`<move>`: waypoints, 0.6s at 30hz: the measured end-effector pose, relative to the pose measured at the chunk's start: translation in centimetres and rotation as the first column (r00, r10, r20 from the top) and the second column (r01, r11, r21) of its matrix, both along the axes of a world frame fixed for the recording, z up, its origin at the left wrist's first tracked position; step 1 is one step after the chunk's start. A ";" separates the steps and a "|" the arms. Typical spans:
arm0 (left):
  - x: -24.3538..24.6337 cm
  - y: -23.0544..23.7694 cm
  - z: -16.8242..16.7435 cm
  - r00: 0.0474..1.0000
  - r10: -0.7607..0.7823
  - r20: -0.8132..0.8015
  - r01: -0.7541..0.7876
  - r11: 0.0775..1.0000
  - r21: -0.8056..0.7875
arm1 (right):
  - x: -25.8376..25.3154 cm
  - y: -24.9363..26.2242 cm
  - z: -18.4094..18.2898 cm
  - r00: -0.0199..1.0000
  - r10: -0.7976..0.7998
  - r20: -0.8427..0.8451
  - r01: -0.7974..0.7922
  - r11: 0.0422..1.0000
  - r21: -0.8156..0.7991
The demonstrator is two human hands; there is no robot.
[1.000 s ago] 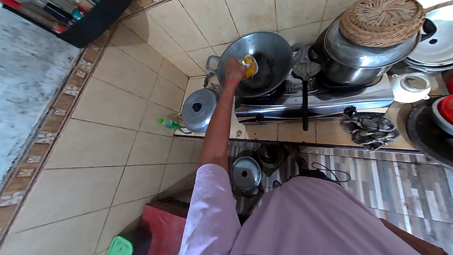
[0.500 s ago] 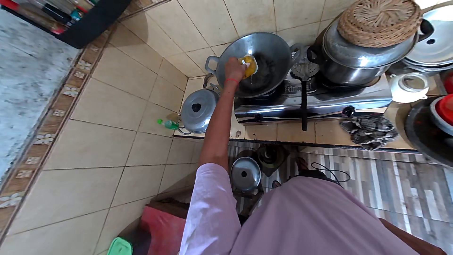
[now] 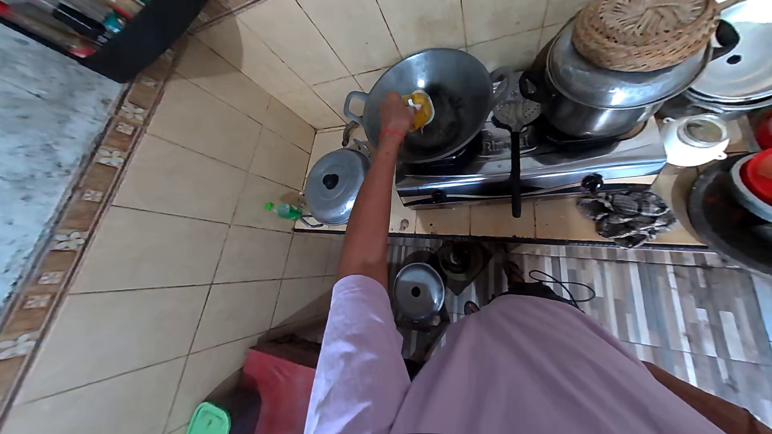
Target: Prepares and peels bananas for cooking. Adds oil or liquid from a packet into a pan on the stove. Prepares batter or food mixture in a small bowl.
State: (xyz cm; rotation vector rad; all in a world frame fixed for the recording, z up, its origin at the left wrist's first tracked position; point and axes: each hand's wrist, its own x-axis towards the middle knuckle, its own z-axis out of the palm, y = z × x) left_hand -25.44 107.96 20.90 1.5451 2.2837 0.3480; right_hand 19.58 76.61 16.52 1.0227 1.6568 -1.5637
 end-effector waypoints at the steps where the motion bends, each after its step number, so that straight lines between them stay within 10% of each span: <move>1: -0.1 0.1 -0.1 1.000 -0.001 0.005 0.001 1.000 0.001 | 0.2 -0.2 -0.3 0.999 -0.032 -0.004 0.032 0.999 0.009; 6: -0.2 0.2 -0.4 1.000 -0.008 -0.008 0.008 1.000 0.002 | 3.2 -3.3 -7.1 0.982 -0.135 -0.134 0.150 0.982 0.112; 13: -0.4 0.6 -0.8 0.999 -0.030 -0.025 0.030 1.000 0.007 | 0.8 -0.9 -2.9 0.998 -0.048 0.044 0.049 0.999 -0.014; 18: -0.2 0.8 -0.7 0.998 -0.046 -0.047 0.046 0.999 0.000 | 2.5 -2.4 -6.3 0.983 -0.114 -0.142 0.125 0.990 0.072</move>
